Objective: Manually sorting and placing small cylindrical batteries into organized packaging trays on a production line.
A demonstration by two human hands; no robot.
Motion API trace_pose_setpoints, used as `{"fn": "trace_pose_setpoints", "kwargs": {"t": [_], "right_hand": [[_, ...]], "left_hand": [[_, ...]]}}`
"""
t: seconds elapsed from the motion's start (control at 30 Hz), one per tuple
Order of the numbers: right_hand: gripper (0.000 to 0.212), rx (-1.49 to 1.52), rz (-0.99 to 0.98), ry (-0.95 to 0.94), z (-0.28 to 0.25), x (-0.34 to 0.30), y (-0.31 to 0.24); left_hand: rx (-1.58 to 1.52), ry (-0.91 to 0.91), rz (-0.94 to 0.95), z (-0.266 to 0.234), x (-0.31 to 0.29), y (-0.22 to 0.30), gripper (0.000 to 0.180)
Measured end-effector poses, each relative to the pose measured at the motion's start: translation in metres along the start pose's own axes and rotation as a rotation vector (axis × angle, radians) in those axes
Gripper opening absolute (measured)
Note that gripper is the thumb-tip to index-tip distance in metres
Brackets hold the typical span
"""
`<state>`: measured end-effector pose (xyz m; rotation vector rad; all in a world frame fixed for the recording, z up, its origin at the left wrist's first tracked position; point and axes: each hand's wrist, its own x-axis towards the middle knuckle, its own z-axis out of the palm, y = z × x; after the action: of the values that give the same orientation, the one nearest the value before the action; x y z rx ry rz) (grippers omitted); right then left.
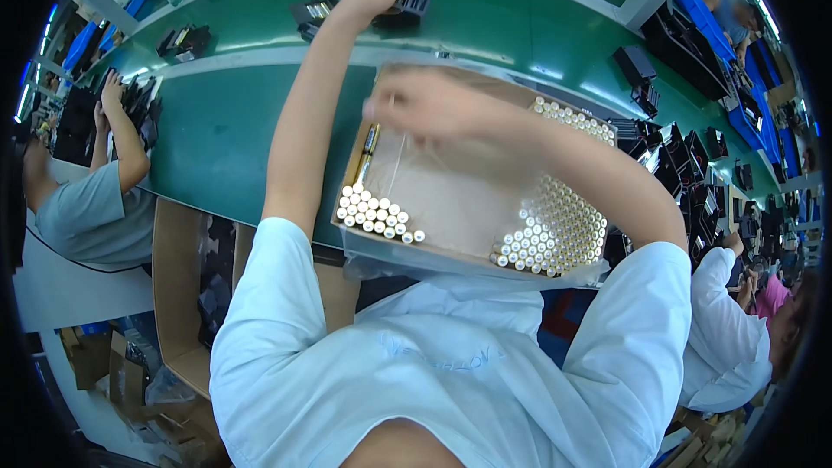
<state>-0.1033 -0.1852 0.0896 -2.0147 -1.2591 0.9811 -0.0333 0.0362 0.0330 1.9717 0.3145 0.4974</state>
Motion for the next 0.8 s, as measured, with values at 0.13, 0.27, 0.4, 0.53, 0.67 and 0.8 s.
{"fn": "trace_pose_setpoints", "kwargs": {"t": [0.13, 0.27, 0.4, 0.53, 0.67, 0.8], "right_hand": [[0.035, 0.166, -0.046, -0.300, 0.050, -0.037, 0.022], [0.032, 0.121, -0.022, -0.373, 0.059, -0.046, 0.026], [0.029, 0.158, 0.024, -0.339, 0.063, -0.047, 0.029], [0.023, 0.160, -0.150, -0.166, 0.071, -0.045, 0.043], [0.020, 0.374, 0.037, -0.139, 0.068, -0.044, 0.040], [0.017, 0.287, -0.008, -0.148, 0.062, -0.042, 0.039]], "left_hand": [[-0.127, -0.094, -0.070, 0.001, -0.003, 0.010, 0.046], [-0.119, -0.081, -0.066, 0.003, -0.001, 0.009, 0.044], [-0.102, -0.065, -0.051, 0.004, -0.003, 0.006, 0.042], [-0.083, -0.049, -0.030, 0.006, -0.002, 0.007, 0.040], [-0.101, -0.076, -0.091, 0.007, -0.005, 0.015, 0.041], [-0.254, -0.093, -0.130, 0.005, 0.004, 0.005, 0.041]]}}
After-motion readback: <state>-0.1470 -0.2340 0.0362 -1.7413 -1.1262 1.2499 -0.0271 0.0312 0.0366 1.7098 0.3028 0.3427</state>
